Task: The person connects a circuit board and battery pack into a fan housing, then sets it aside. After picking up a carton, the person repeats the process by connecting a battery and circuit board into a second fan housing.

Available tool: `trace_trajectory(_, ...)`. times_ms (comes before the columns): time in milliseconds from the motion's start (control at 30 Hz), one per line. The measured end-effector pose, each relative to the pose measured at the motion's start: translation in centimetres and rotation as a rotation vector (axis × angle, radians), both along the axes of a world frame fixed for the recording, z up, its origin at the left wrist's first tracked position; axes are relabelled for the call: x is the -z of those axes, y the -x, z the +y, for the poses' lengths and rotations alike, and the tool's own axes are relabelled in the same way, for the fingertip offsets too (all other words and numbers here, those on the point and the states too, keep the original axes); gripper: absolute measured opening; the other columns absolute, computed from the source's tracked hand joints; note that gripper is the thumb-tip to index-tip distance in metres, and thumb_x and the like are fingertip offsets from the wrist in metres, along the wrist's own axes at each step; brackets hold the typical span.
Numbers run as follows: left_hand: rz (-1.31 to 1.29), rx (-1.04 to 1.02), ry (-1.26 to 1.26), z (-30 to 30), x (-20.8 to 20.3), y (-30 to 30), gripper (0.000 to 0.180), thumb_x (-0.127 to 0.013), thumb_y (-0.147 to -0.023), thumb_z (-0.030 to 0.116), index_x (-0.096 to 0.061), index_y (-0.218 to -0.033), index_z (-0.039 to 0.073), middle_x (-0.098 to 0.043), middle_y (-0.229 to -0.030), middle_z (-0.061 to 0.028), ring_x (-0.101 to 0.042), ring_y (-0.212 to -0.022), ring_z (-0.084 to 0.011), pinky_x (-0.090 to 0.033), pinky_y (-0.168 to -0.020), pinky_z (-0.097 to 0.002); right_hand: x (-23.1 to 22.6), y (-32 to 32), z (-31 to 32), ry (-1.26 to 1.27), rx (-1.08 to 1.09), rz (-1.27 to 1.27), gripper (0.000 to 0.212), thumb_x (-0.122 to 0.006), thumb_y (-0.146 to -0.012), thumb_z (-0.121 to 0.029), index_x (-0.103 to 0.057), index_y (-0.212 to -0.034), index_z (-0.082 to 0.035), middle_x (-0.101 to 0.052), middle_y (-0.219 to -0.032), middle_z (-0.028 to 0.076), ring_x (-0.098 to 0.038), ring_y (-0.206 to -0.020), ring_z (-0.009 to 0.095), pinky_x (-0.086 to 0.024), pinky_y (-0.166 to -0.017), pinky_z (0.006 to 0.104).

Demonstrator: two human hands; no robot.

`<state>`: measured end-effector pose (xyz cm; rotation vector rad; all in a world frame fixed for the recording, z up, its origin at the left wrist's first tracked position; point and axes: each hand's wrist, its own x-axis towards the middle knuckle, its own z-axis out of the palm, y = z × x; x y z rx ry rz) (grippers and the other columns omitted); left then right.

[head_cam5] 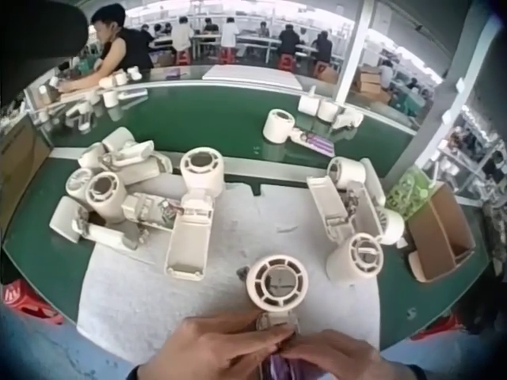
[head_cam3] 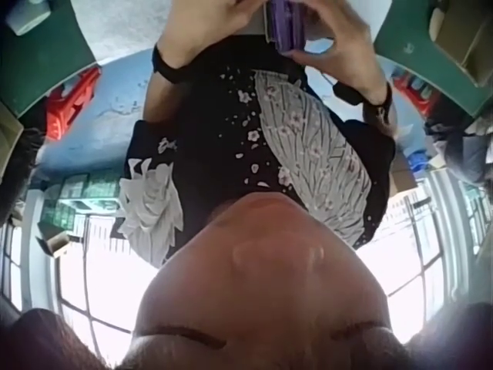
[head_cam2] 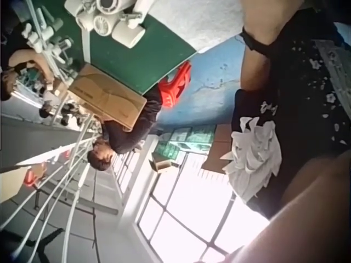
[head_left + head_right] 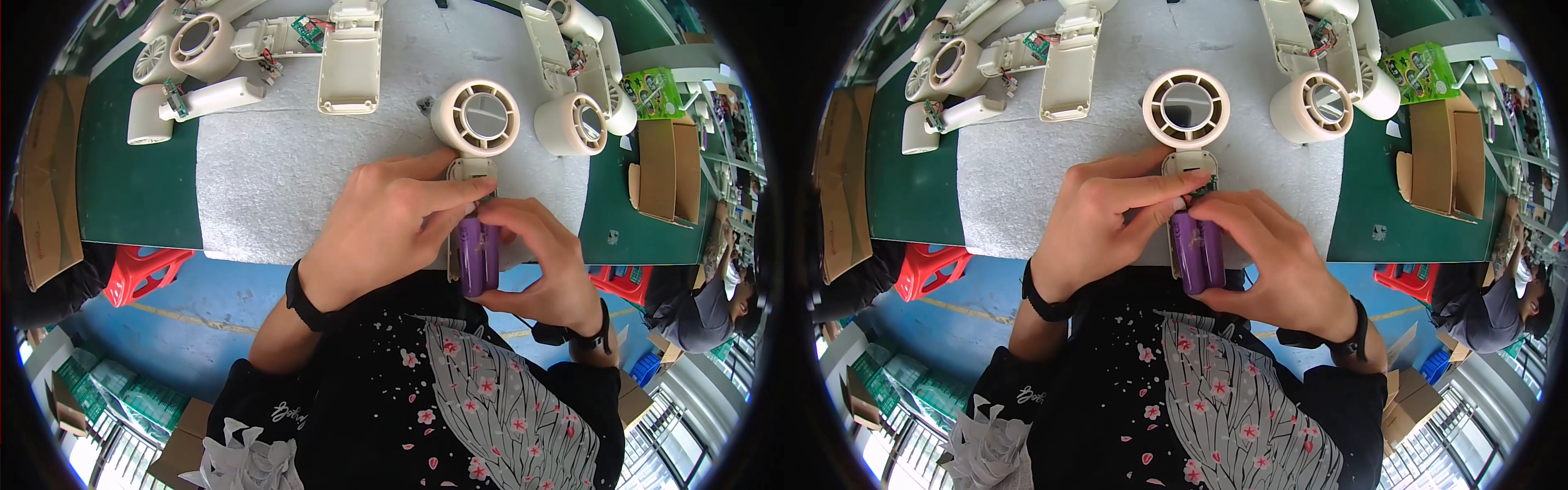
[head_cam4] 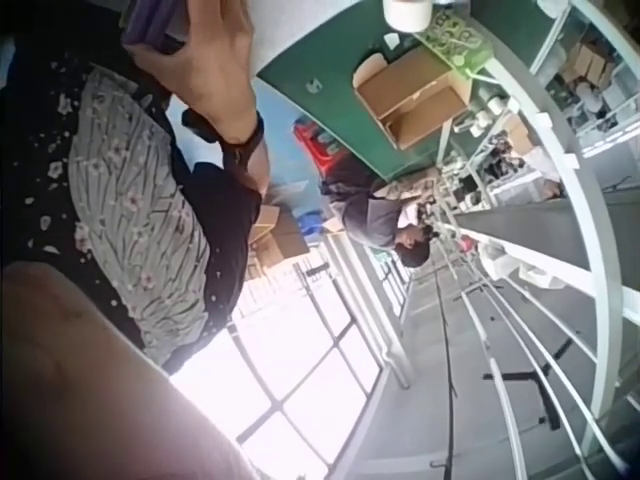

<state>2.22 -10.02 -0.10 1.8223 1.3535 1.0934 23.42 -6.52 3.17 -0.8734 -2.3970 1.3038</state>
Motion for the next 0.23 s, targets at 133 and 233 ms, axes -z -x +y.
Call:
trace_trajectory(133, 0.015, 0.017, 0.014, -0.1, -0.1, 0.2, 0.033, -0.067, -0.076, -0.003, -0.071, -0.107, 0.008, -0.067, -0.09, -0.0127, -0.065, -0.072, -0.0274, -0.05, -0.06, -0.0327, 0.0, 0.5, -0.7, -0.211, -0.003, -0.024, 0.076, -0.089, -0.052, -0.005, -0.057, -0.121, -0.003, -0.058, -0.121, 0.013, -0.061, -0.101, 0.027, -0.052, -0.084, 0.0359)
trace_trajectory(233, 0.027, 0.021, 0.0, -0.1, 0.0, 0.2, 0.033, -0.067, -0.077, -0.002, -0.071, -0.108, 0.008, -0.067, -0.09, -0.0129, -0.065, -0.072, -0.0274, -0.05, -0.06, -0.0329, 0.1, 0.0, -1.3, -0.248, -0.014, -0.068, 0.08, -0.089, -0.052, -0.008, -0.055, -0.125, -0.004, -0.047, -0.132, 0.014, -0.059, -0.102, 0.03, -0.052, -0.083, 0.0359)
